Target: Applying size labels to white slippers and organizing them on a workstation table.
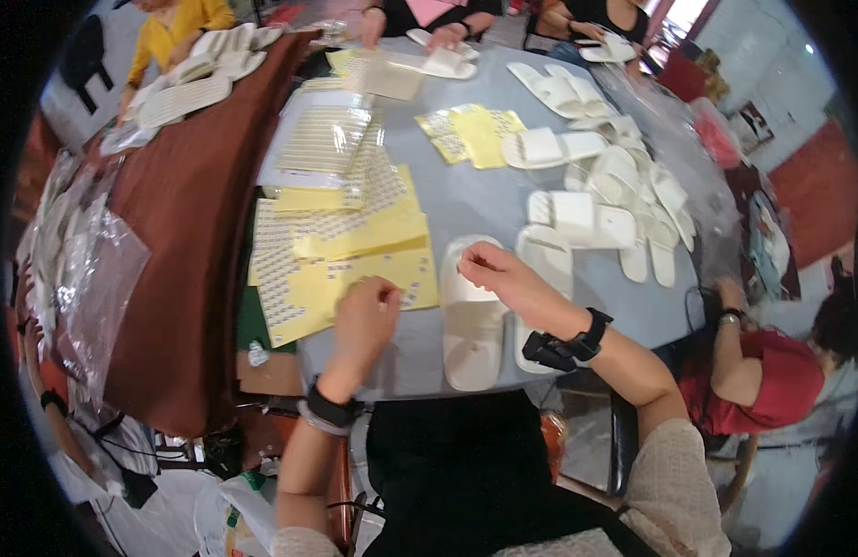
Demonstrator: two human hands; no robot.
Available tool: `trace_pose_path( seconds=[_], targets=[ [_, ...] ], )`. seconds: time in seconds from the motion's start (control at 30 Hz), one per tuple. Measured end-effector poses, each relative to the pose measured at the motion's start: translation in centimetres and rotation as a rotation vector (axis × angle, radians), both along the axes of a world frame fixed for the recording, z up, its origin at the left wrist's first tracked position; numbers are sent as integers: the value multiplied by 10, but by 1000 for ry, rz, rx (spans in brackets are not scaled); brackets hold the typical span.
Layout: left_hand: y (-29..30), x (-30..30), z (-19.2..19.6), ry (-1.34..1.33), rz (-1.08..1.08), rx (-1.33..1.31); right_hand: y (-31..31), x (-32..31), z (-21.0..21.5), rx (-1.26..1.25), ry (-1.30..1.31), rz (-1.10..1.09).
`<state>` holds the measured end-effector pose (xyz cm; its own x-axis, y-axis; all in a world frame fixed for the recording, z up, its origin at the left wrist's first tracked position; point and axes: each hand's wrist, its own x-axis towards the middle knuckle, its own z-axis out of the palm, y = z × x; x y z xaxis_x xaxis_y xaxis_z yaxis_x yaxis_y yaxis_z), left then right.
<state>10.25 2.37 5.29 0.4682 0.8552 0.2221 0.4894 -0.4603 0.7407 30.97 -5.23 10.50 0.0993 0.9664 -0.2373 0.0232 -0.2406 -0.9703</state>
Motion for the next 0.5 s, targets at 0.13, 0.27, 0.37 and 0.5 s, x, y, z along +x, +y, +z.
trace_pose_path(
  seconds=[0.13, 0.27, 0.37, 0.5],
  targets=[
    [20, 5, -14, 240, -54, 114, -61, 52, 0, -47, -384, 246],
    [32, 15, -22, 454, -70, 181, -106, 71, -23, -137, -803, 367],
    [36, 19, -28, 499, -92, 252, -118, 72, -39, -14, -851, 245],
    [40, 22, -36, 523, -71, 290, -115, 70, -51, 82, -961, 247]
  ],
)
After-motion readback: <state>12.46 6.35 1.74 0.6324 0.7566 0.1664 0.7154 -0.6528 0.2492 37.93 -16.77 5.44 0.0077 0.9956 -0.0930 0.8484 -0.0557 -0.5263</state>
